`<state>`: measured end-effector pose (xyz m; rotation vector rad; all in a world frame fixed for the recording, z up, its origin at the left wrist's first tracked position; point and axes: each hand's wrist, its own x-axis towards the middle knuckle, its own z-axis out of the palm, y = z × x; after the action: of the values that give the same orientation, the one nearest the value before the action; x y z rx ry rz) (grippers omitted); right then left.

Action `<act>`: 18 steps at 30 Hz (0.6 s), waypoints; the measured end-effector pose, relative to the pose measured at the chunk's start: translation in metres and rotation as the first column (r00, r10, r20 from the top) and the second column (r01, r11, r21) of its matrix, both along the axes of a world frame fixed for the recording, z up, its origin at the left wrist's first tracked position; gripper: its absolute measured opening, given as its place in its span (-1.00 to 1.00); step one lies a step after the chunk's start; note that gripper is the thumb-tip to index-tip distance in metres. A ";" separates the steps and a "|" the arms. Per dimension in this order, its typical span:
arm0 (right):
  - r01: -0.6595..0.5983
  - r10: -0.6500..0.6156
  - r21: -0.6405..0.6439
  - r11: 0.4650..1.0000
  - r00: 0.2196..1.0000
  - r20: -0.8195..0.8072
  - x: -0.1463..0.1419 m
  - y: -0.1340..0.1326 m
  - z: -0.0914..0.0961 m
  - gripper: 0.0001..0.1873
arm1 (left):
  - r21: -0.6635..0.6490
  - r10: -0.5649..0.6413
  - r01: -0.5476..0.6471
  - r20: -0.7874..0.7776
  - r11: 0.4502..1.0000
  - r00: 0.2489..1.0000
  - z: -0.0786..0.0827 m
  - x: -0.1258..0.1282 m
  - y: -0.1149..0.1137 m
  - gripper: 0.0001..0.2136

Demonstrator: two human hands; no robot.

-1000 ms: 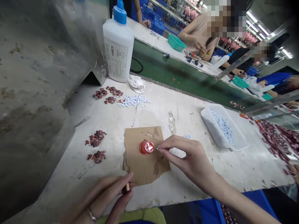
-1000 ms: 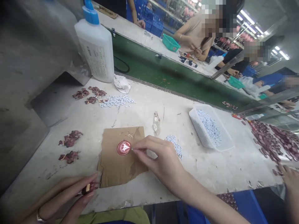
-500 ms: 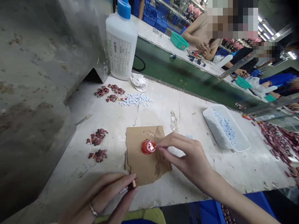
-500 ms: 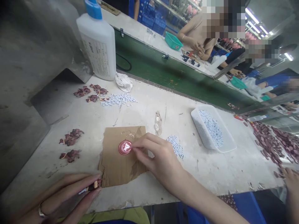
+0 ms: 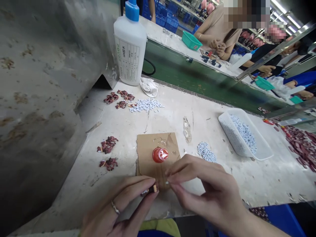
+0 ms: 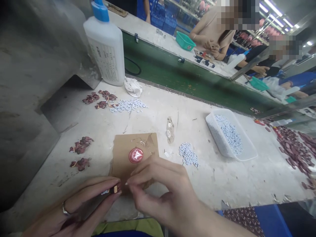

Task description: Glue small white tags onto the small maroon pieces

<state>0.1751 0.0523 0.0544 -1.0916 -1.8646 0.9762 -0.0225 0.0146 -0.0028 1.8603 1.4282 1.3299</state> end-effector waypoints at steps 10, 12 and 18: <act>-0.022 0.021 -0.041 0.999 0.999 -0.036 -0.009 -0.003 -0.007 -0.80 | 0.016 0.015 -0.015 -0.018 1.000 1.000 0.006 0.003 0.002 -0.85; -0.029 0.028 -0.013 0.999 0.999 -0.022 -0.009 -0.003 -0.006 -0.82 | 0.014 0.013 -0.013 -0.009 1.000 1.000 0.006 0.004 0.002 -0.84; -0.203 0.143 0.220 0.954 0.955 0.260 -0.002 -0.004 0.002 -0.81 | 0.032 0.020 -0.021 0.045 0.999 0.999 0.001 0.004 0.001 -0.84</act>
<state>0.1728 0.0480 0.0563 -0.9414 -2.2442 0.7068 -0.0189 0.0159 -0.0015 1.8295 1.4147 1.4035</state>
